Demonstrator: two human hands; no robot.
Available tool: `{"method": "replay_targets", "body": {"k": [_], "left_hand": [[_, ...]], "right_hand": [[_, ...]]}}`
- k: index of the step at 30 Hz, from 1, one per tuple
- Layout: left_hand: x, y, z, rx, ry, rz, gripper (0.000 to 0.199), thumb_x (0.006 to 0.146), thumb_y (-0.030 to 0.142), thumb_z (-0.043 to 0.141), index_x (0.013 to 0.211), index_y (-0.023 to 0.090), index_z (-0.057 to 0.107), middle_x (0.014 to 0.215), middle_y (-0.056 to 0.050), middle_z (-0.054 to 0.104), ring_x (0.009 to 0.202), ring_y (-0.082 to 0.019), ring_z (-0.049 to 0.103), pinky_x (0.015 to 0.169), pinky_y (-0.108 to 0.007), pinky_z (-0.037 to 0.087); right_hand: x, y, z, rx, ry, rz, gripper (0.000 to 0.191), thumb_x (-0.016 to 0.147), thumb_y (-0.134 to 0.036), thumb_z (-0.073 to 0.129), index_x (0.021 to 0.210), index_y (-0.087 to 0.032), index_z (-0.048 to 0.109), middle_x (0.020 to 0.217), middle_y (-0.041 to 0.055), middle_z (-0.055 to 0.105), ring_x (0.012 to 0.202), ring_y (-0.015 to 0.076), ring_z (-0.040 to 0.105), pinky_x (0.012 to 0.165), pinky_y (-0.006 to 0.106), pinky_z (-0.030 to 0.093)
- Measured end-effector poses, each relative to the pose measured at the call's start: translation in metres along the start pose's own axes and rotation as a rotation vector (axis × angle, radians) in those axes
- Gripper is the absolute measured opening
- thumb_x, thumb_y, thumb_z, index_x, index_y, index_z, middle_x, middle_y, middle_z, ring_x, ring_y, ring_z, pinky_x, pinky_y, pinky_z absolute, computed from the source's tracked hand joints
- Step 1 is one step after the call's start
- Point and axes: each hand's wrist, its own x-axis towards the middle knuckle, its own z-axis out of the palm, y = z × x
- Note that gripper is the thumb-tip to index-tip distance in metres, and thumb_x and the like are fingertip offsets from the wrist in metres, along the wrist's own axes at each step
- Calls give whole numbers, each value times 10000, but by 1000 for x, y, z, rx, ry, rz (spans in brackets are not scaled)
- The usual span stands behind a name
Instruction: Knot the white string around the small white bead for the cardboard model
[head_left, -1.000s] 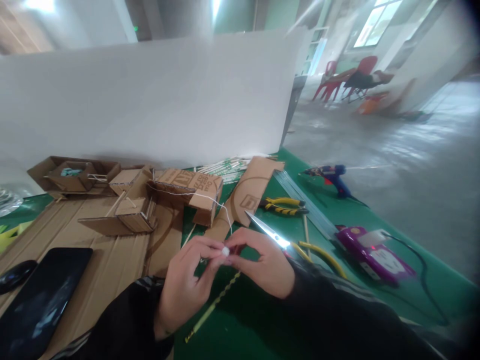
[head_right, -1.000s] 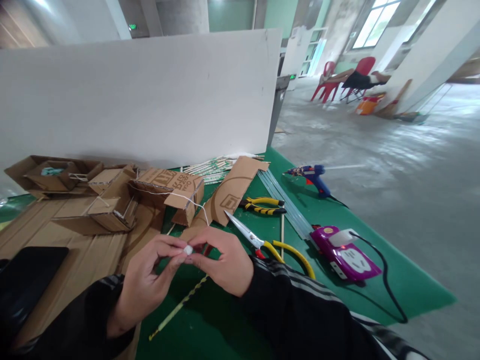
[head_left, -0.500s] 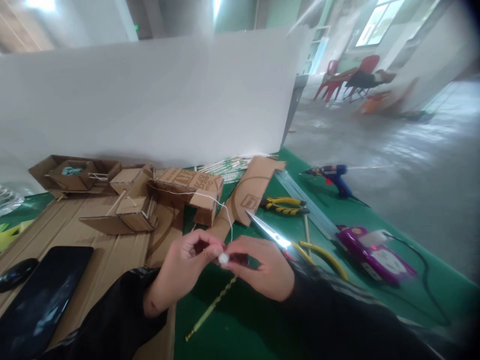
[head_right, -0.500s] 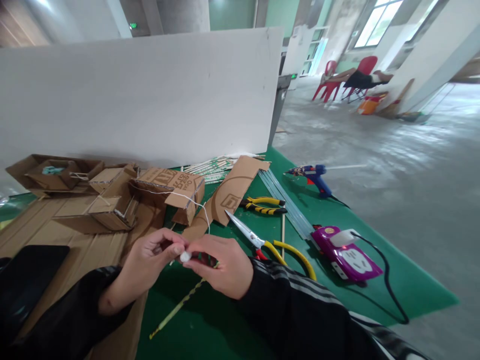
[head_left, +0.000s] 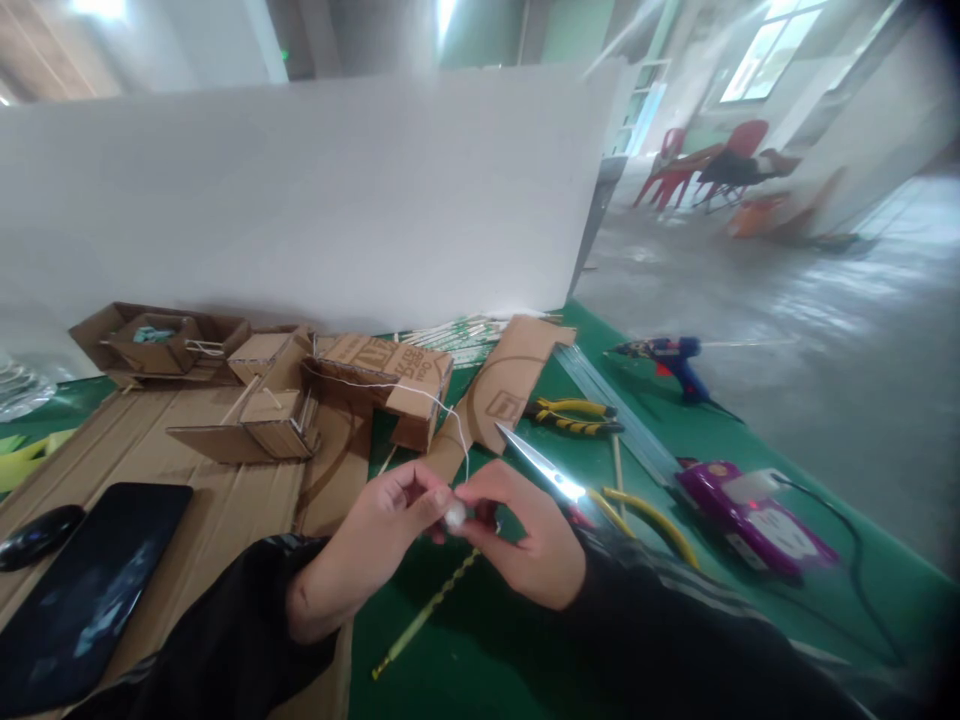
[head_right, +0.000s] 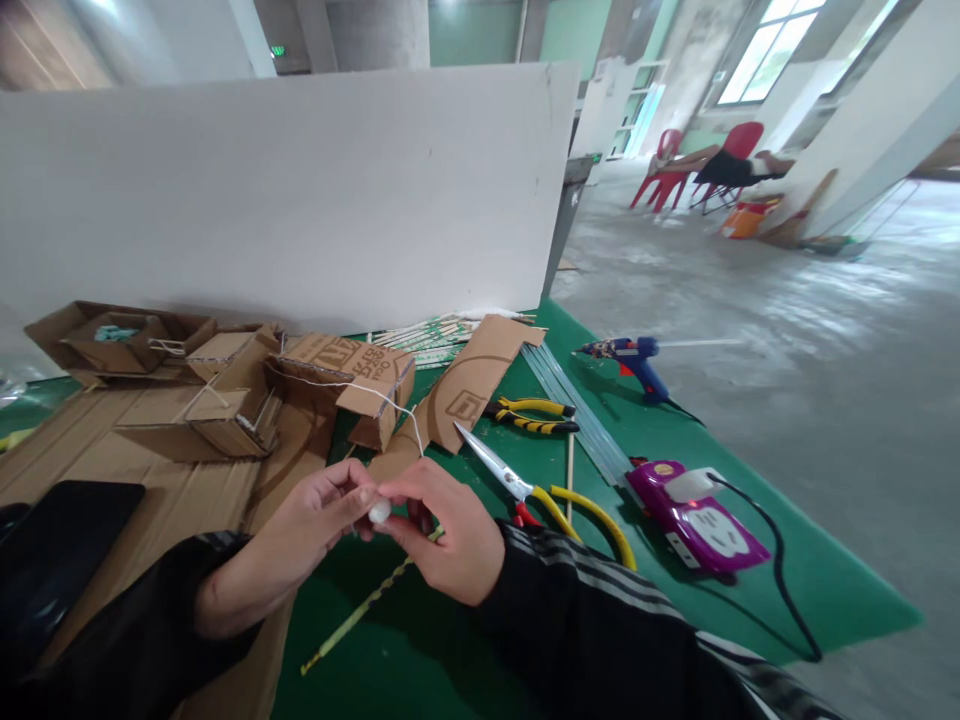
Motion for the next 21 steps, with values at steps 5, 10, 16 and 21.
{"method": "replay_targets", "body": {"k": [5,10,16,21], "left_hand": [[-3,0,2,-48,28,-128,234,800,349,674,722,149,581,618,32,533,534,-62,449,461,-156,305],[-8,2,7,-159,-3,-246,259,782,351,686,714,155,532,582,54,448,479,-43,333,413,-168,139],[-5,-9,9,48,-19,-134,308,813,449,630,733,162,552,525,83,382,440,-51,265,409,-183,163],[-11,-2,12,468,52,129,216,894,369,544,832,175,616,781,-9,618,724,-137,541,650,-223,399]], "right_hand": [[3,-2,-3,-102,-47,-138,242,878,-131,589,1085,-221,675,912,73,632,767,147,623,656,245,535],[3,-8,-2,-18,-4,-88,165,850,-146,642,998,-199,690,888,62,653,764,143,639,666,234,539],[2,-9,-1,50,113,50,118,798,-196,717,909,-191,678,774,16,625,648,119,600,600,227,506],[6,-9,-5,30,77,138,90,805,-201,706,889,-195,674,893,39,684,788,156,658,707,252,541]]}}
